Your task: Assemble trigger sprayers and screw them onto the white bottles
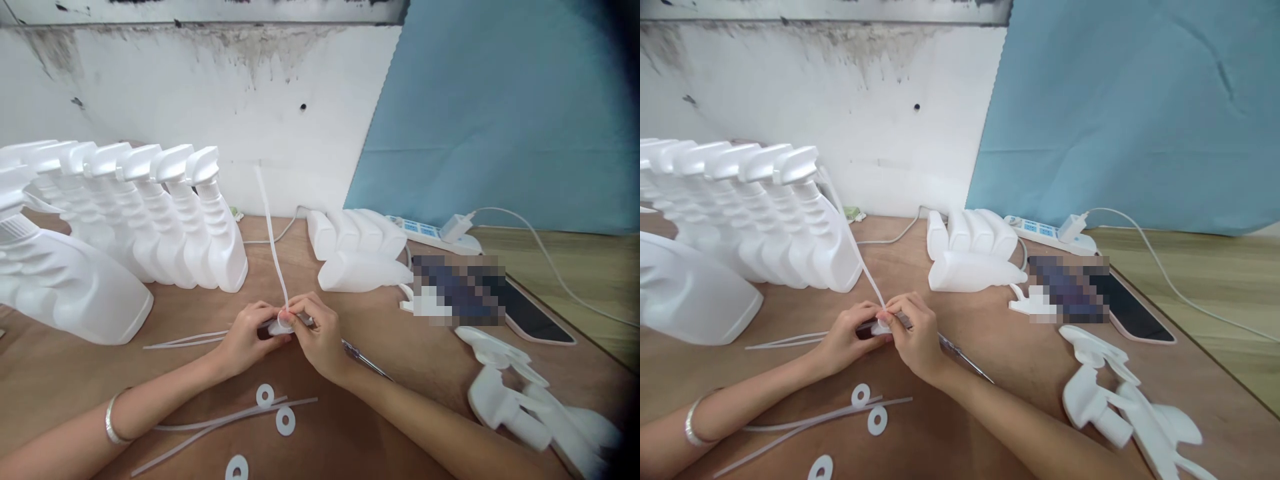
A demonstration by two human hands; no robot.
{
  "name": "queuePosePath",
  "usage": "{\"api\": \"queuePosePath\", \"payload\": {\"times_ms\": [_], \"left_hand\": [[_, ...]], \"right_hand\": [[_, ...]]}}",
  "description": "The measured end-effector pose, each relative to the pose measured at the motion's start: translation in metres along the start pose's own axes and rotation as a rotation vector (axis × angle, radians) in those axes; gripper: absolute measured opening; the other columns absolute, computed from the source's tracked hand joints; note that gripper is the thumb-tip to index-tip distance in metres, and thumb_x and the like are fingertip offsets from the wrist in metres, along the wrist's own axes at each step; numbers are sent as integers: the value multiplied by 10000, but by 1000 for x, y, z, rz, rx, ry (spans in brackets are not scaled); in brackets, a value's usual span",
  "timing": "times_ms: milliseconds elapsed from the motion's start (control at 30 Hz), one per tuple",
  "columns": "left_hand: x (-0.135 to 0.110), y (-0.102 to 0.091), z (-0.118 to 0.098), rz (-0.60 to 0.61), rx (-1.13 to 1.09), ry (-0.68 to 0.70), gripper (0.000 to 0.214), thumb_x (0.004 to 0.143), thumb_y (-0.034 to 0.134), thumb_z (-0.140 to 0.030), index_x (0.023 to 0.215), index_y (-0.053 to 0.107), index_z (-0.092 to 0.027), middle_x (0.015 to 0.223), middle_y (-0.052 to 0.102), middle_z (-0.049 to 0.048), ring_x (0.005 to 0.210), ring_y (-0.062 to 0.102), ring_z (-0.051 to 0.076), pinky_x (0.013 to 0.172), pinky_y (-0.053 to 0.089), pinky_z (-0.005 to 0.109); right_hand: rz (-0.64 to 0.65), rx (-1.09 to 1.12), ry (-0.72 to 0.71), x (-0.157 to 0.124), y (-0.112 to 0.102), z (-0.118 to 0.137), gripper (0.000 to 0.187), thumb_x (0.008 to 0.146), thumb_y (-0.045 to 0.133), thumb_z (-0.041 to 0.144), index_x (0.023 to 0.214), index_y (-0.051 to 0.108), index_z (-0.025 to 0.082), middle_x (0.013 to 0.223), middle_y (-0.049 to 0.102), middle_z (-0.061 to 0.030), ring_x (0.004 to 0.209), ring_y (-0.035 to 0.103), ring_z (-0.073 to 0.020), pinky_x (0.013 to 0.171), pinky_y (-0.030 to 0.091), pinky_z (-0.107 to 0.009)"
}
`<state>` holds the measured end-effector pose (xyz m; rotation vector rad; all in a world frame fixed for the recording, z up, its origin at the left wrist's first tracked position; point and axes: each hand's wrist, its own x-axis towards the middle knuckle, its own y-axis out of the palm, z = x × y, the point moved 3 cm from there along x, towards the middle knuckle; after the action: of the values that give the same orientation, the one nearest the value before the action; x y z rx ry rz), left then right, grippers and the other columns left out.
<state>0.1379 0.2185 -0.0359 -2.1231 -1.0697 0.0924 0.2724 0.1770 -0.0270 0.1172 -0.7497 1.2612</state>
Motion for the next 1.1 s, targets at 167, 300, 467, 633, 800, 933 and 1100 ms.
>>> {"api": "queuePosePath", "payload": {"times_ms": [167, 300, 467, 633, 800, 933, 1100], "left_hand": [[1, 0, 0, 17, 9, -28, 257, 755, 613, -327, 972, 622, -189, 855, 603, 51, 803, 545, 177, 735, 438, 297], [0, 0, 1, 12, -17, -48, 287, 779, 586, -309, 1044, 570, -201, 925, 609, 53, 843, 556, 184, 760, 438, 309], [-2, 2, 2, -29, -210, -67, 374, 819, 532, -273, 1160, 406, -186, 1000, 616, 61, 906, 575, 169, 819, 442, 315], [-3, -2, 2, -138, -357, -105, 298, 817, 530, -315, 1064, 425, -185, 972, 601, 45, 885, 576, 153, 780, 453, 274], [-5, -4, 5, -205, -489, -154, 258, 801, 544, -355, 969, 460, -178, 887, 570, 23, 787, 551, 132, 703, 445, 227], [-7, -4, 6, -224, -573, -191, 267, 793, 553, -366, 967, 469, -181, 860, 558, 15, 769, 529, 130, 699, 428, 213], [-5, -3, 7, -198, -659, -271, 390, 785, 559, -385, 1094, 425, -189, 898, 591, 33, 785, 544, 150, 735, 421, 236]], "right_hand": [[-39, 40, 76, 2, -2, -5, 164, 791, 565, 247, 639, 568, 186, 760, 544, -12, 707, 534, -114, 663, 433, -248], [-31, 88, 122, 4, 0, -8, 121, 791, 569, 256, 694, 594, 188, 804, 545, -18, 764, 543, -120, 700, 429, -248], [4, 124, 149, 2, 1, -8, 92, 820, 529, 269, 807, 583, 195, 865, 569, -26, 833, 549, -133, 743, 429, -262], [48, 136, 109, -4, 0, -5, 223, 809, 537, 297, 1011, 511, 205, 941, 580, -35, 846, 554, -139, 748, 451, -266], [27, 110, 10, -10, -3, -2, 378, 846, 446, 328, 1197, 393, 198, 1144, 519, -90, 1011, 516, -183, 880, 428, -348], [-233, -13, -61, 10, -28, 3, 273, 889, 287, 231, 1129, 412, 197, 1153, 488, -90, 1103, 459, -194, 933, 383, -404], [20, -606, -164, 60, -71, 29, 200, 787, 387, 95, 931, 487, 192, 979, 568, -61, 994, 480, -217, 887, 387, -403]]}}
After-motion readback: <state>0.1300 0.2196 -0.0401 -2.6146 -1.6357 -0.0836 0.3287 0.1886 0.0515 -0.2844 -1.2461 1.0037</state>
